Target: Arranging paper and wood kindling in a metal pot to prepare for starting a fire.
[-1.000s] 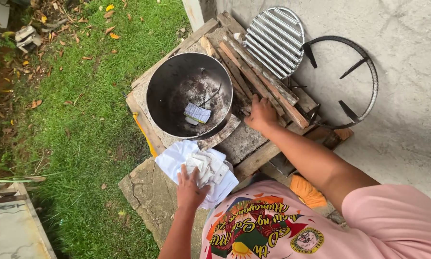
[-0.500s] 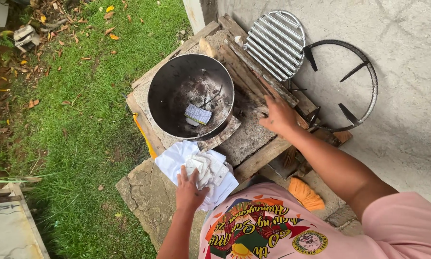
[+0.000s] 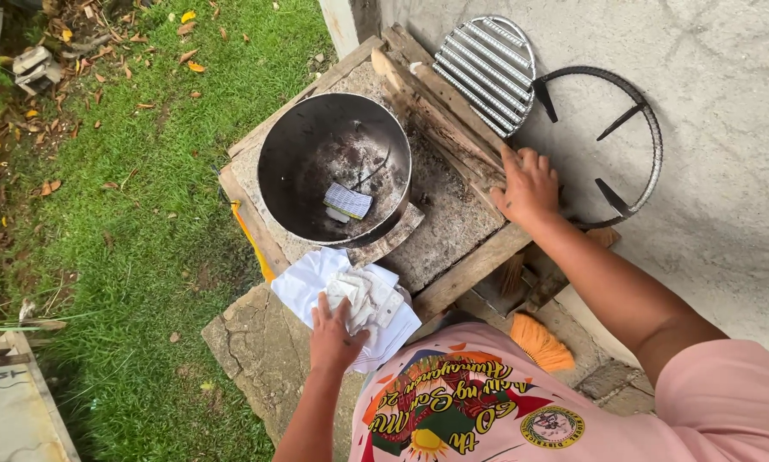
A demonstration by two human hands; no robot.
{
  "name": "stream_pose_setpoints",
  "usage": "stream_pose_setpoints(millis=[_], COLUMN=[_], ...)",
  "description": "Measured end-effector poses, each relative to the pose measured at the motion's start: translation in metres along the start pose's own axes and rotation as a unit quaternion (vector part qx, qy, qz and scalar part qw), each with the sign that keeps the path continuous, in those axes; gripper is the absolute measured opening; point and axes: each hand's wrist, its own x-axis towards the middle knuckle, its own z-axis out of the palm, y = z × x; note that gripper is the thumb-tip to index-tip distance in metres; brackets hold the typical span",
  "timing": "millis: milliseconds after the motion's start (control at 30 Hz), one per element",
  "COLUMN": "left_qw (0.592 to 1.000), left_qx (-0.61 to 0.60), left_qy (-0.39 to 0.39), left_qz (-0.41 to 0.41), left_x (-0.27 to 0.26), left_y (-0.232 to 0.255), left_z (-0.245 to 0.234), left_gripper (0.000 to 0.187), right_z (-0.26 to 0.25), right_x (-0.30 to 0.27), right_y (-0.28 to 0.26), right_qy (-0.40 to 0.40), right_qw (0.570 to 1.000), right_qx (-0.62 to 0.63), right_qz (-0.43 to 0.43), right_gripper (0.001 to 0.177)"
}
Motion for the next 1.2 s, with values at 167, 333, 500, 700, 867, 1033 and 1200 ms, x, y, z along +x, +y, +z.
stream_pose_setpoints(millis=[167, 333, 500, 700, 867, 1033, 1200], left_qw=[1.0, 1.0, 1.0, 1.0, 0.999, 1.0, 1.0], left_qx=[-0.004, -0.003, -0.016, -0.012, -0.026, -0.023, -0.015], left_qy=[0.015, 0.012, 0.017, 0.009, 0.026, 0.012, -0.005], left_qz=[0.006, 0.004, 0.008, -0.003, 0.013, 0.005, -0.004], left_x=[0.0, -0.001, 0.001, -0.001, 0.0, 0.0, -0.001], left_y=[-0.002, -0.001, -0.003, -0.005, -0.006, -0.004, -0.004], left_z=[0.002, 0.002, 0.005, 0.007, 0.007, 0.005, 0.003], left_gripper=[0.086, 0.086, 0.086, 0.085, 0.086, 0.087, 0.088], right_z=[0.013, 0.013, 0.021, 0.024, 0.039, 0.054, 0.049], right_x=[-0.002, -0.003, -0.001, -0.001, 0.002, 0.004, 0.01], right_y=[-0.003, -0.002, 0.003, 0.001, 0.008, 0.016, 0.015], right_qy=[0.032, 0.064, 0.04, 0.073, 0.108, 0.124, 0.111], right_qw=[0.999, 0.998, 0.998, 0.991, 0.974, 0.965, 0.971], right_qx=[-0.002, 0.023, 0.054, 0.114, 0.199, 0.229, 0.207], right_qz=[0.001, -0.012, -0.004, -0.005, -0.022, -0.039, -0.041], right_gripper=[0.083, 0.061, 0.043, 0.039, 0.04, 0.041, 0.04])
